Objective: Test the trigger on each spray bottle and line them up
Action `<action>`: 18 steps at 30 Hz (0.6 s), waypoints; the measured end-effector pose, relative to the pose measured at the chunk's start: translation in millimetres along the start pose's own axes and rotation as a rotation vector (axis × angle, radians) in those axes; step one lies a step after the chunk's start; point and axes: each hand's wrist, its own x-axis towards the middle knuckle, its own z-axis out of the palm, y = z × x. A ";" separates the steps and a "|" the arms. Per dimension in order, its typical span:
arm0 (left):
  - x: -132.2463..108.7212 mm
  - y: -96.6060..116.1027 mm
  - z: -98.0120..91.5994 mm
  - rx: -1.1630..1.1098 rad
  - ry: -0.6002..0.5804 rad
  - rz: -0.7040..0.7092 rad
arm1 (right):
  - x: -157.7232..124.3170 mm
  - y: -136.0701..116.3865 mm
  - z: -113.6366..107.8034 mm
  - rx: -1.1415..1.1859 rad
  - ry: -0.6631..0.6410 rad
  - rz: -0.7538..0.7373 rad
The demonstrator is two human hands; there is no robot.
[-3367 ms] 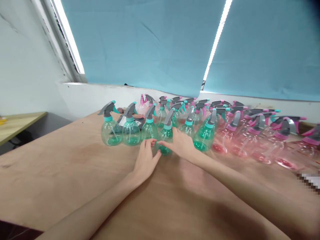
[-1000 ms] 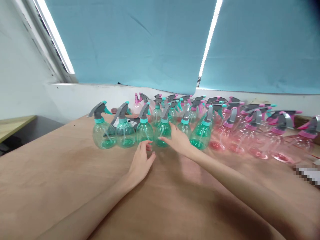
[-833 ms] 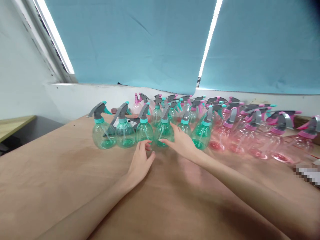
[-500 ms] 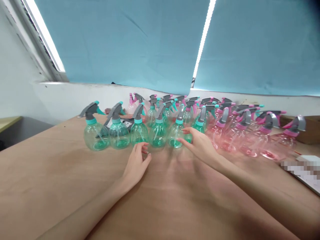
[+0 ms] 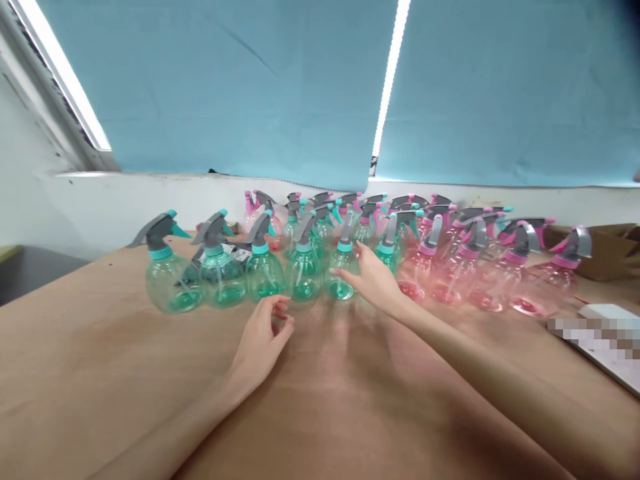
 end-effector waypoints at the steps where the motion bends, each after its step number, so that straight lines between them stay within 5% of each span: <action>1: -0.1 0.1 0.0 -0.001 0.000 -0.002 | 3.5 -0.2 2.7 0.005 -0.019 0.020; 9: -3.7 7.3 -1.1 0.006 -0.009 0.002 | 13.2 -0.4 7.5 -0.018 -0.080 0.050; 18: -2.8 16.6 -1.1 0.008 -0.044 0.083 | -17.1 0.4 -14.8 -0.064 -0.118 -0.055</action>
